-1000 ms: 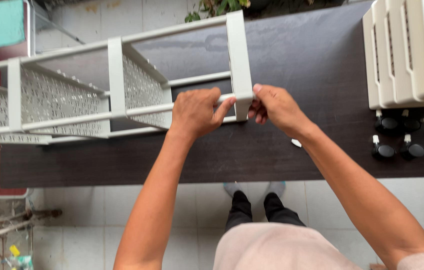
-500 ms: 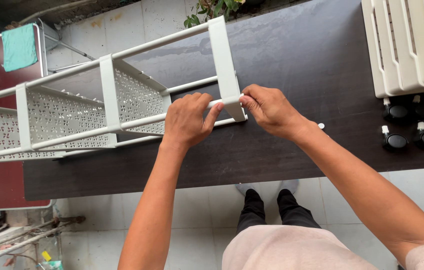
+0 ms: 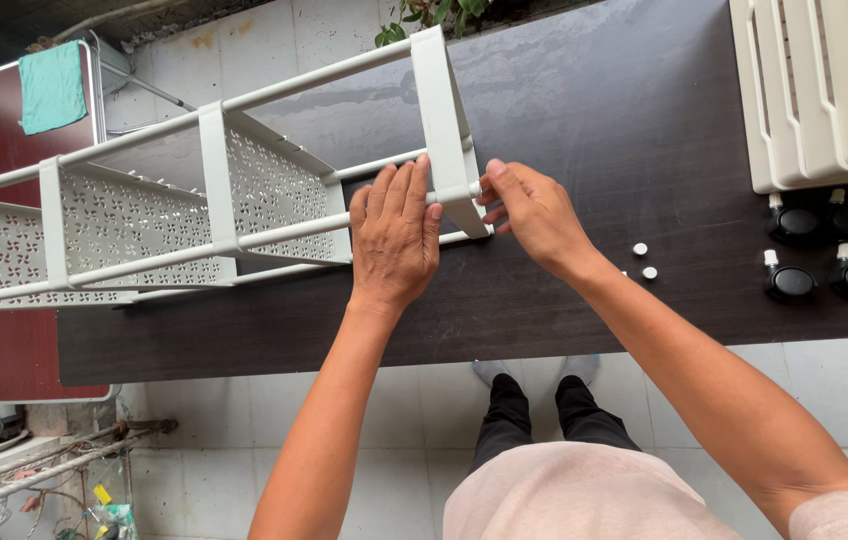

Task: The person assembles a white plastic shelving unit on a dark table. They insert white plastic rods into the frame, attach perforated shelves, and secure the components by hand. The person handles the frame, rods, and shelves sequentially to build the unit.

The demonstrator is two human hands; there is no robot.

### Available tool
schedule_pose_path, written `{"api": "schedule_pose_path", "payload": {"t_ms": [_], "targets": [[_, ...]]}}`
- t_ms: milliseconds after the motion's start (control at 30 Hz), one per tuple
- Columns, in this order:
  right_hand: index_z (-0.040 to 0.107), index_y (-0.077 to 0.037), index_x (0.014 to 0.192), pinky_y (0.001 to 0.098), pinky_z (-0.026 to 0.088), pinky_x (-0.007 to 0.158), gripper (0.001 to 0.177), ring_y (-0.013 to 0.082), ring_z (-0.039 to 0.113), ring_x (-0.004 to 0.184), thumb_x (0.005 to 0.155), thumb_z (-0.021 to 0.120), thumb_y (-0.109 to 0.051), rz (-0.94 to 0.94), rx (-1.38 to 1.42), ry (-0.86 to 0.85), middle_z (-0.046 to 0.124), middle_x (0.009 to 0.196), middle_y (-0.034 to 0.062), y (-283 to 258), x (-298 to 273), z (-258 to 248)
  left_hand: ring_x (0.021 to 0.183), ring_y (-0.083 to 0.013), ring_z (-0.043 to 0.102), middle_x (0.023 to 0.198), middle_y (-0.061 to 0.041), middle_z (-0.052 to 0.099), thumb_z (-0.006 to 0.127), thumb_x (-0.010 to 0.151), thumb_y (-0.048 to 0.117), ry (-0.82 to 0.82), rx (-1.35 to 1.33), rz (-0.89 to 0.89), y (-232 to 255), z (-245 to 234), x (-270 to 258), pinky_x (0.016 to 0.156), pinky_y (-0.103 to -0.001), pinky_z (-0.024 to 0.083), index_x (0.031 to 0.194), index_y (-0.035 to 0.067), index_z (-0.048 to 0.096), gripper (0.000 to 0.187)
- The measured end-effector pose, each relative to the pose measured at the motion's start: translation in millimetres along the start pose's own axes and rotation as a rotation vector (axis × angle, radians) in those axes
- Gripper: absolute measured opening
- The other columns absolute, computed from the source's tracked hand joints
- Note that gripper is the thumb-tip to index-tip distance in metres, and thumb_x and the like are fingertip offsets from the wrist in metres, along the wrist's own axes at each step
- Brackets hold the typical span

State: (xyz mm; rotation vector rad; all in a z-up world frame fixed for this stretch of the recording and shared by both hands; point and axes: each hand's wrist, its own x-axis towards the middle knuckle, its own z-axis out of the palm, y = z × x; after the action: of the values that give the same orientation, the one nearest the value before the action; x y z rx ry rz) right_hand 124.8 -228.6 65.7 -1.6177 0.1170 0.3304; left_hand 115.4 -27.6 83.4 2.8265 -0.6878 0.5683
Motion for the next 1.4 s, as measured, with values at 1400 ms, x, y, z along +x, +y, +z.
{"api": "schedule_pose_path", "payload": {"t_ms": [1400], "targets": [[0.069, 0.002, 0.109, 0.0276, 0.062, 0.066, 0.030, 0.0142, 0.070, 0.070, 0.105, 0.055, -0.024, 0.047, 0.388, -0.199, 0.069, 0.083, 0.0093, 8.4, 11.0, -0.8, 0.085, -0.0229, 0.054, 0.090, -0.004, 0.058, 0.050, 0.109, 0.030, 0.030, -0.096, -0.016, -0.2, -1.7, 5.9, 0.085, -0.040, 0.037, 0.112, 0.008, 0.064, 0.026]]}}
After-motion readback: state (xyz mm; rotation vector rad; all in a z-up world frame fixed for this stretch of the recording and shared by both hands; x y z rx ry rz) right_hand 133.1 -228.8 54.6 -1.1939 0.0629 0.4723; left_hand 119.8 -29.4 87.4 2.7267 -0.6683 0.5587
